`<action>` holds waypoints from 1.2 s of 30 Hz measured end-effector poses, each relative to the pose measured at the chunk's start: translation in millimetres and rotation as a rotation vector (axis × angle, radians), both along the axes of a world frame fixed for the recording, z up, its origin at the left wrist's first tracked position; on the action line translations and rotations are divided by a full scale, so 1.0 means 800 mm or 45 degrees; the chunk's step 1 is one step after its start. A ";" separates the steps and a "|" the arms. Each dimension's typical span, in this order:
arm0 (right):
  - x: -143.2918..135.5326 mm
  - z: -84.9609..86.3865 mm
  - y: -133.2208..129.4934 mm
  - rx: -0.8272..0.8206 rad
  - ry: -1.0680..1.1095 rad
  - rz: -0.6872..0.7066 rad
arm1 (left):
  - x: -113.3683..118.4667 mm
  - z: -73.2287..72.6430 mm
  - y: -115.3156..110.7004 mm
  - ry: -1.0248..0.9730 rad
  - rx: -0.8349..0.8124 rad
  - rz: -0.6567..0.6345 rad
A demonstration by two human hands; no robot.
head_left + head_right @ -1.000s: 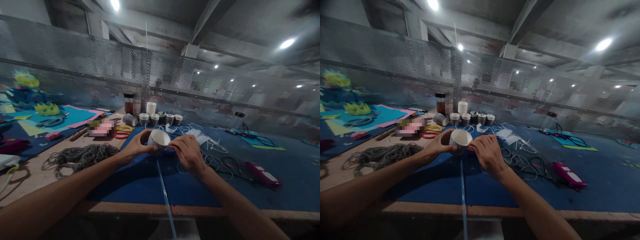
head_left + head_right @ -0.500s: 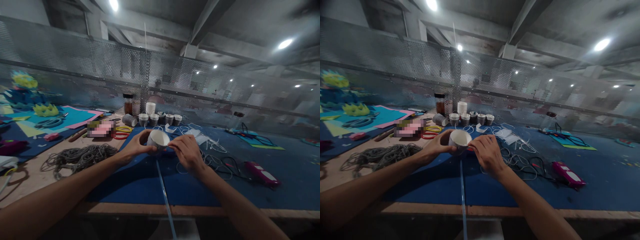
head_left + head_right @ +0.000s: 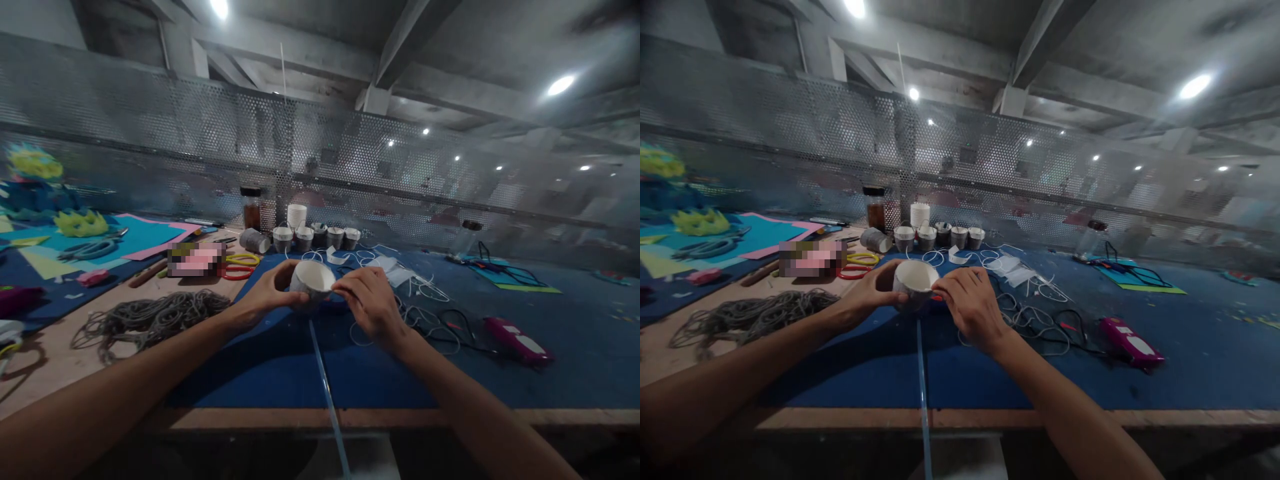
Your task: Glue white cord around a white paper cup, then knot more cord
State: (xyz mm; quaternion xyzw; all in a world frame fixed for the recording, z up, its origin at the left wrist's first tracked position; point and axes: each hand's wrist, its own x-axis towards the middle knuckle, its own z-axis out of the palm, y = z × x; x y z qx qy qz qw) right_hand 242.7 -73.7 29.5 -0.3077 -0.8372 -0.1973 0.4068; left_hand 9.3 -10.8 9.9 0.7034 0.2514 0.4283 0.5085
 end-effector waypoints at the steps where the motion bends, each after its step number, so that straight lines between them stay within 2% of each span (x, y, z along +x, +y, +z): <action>1: 0.000 0.000 0.000 -0.008 0.008 -0.001 | 0.000 0.000 0.000 0.004 -0.005 -0.007; 13: -0.003 -0.004 0.003 -0.029 0.232 -0.029 | -0.001 0.004 -0.004 0.003 -0.039 -0.012; 23: -0.002 -0.001 0.000 -0.003 0.108 -0.038 | 0.001 0.004 -0.004 -0.009 -0.045 0.012; 32: 0.000 -0.001 0.000 0.021 0.051 -0.085 | 0.001 0.017 -0.014 0.034 -0.066 -0.014; 36: 0.000 -0.001 0.000 0.039 0.046 -0.096 | 0.001 0.018 -0.014 0.055 -0.065 0.000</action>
